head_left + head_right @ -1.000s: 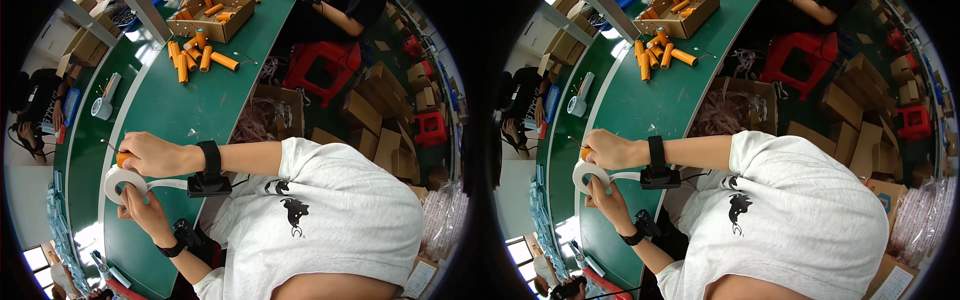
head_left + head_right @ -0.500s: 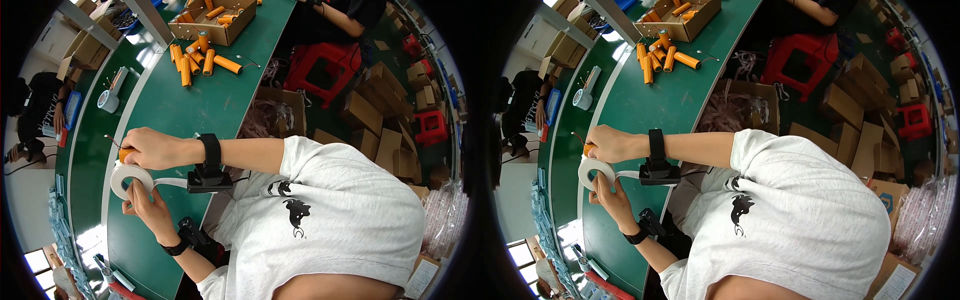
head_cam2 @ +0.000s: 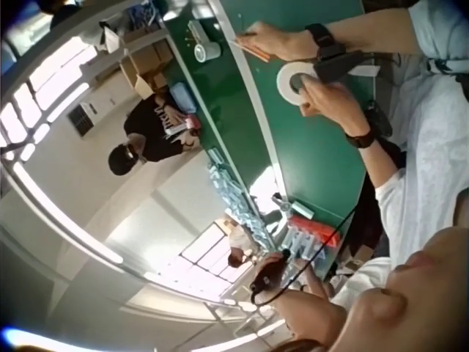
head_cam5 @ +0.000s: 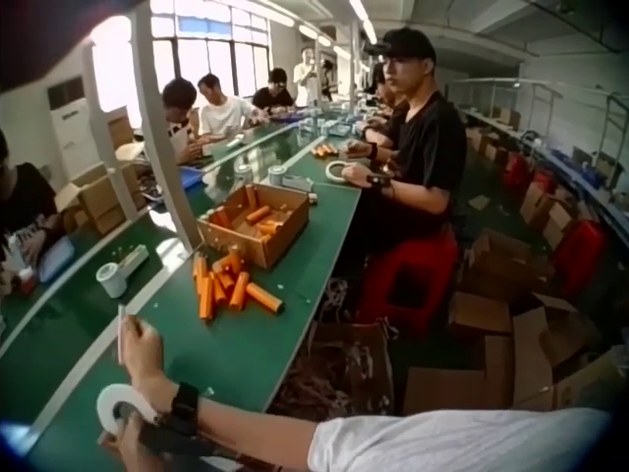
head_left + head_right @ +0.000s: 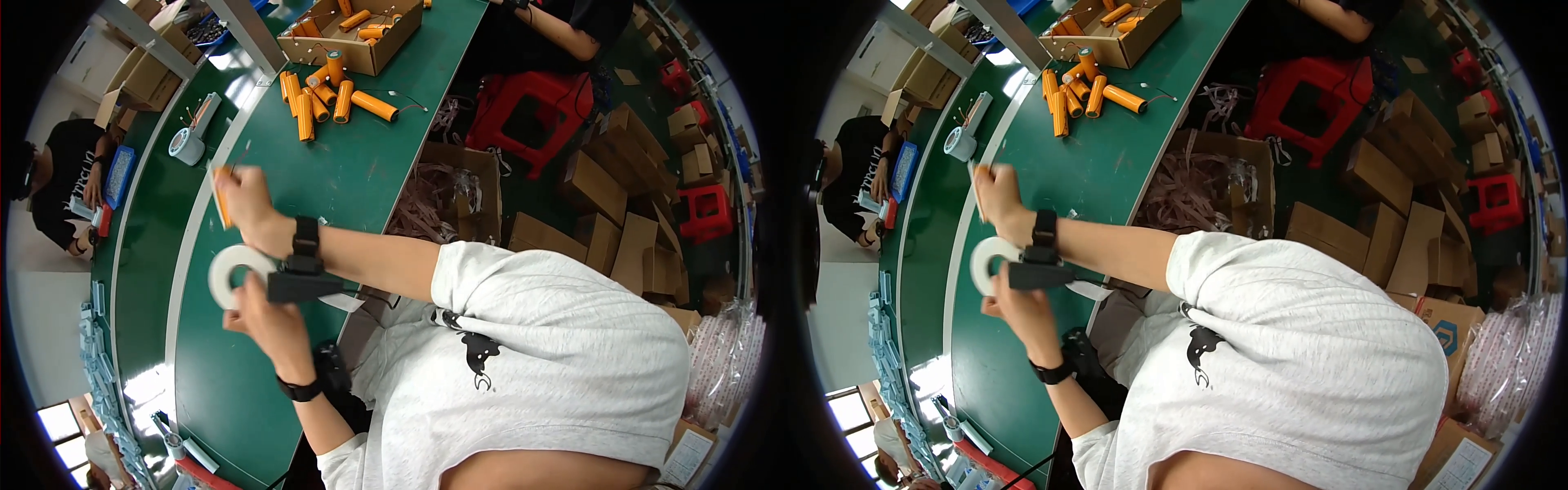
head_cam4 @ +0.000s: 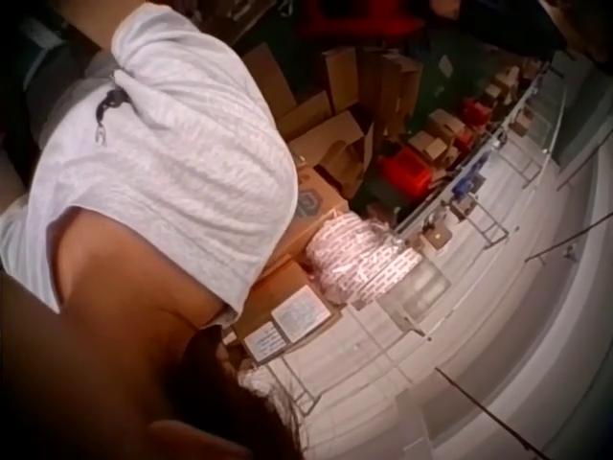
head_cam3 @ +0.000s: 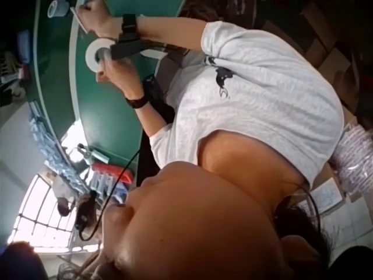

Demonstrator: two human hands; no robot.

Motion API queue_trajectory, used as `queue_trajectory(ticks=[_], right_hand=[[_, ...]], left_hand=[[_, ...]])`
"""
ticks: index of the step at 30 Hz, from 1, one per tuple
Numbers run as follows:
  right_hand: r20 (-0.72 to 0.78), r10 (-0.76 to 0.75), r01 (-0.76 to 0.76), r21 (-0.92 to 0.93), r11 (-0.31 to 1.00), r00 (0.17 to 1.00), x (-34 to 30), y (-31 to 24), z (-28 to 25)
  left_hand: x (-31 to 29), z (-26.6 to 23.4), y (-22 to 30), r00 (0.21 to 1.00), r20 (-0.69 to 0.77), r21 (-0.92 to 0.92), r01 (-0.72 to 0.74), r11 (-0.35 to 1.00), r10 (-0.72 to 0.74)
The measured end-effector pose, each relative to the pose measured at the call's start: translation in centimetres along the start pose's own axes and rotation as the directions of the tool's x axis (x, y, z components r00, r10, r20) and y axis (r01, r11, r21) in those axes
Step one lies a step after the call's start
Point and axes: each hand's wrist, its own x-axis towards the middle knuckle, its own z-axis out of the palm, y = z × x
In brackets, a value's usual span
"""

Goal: The person applies tape to batteries and then inserts the taped batteries one at a time into the plastic housings of handheld fans.

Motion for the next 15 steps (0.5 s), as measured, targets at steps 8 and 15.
queue_trajectory(ticks=[8, 15], right_hand=[[0.011, -0.466, 0.438, 0.323, 0.839, 0.885, 3.1, -11.3, -2.3], [0.095, -0.501, 0.510, -0.182, 0.841, 0.860, 3.6, -7.0, -9.6]], left_hand=[[6.6, 0.3, 0.6, 0.942, 0.256, -0.092, -0.198, 0.976, 0.215], [8.2, -0.7, 1.4, 0.943, -0.153, -0.355, -0.331, 0.874, 0.295]])
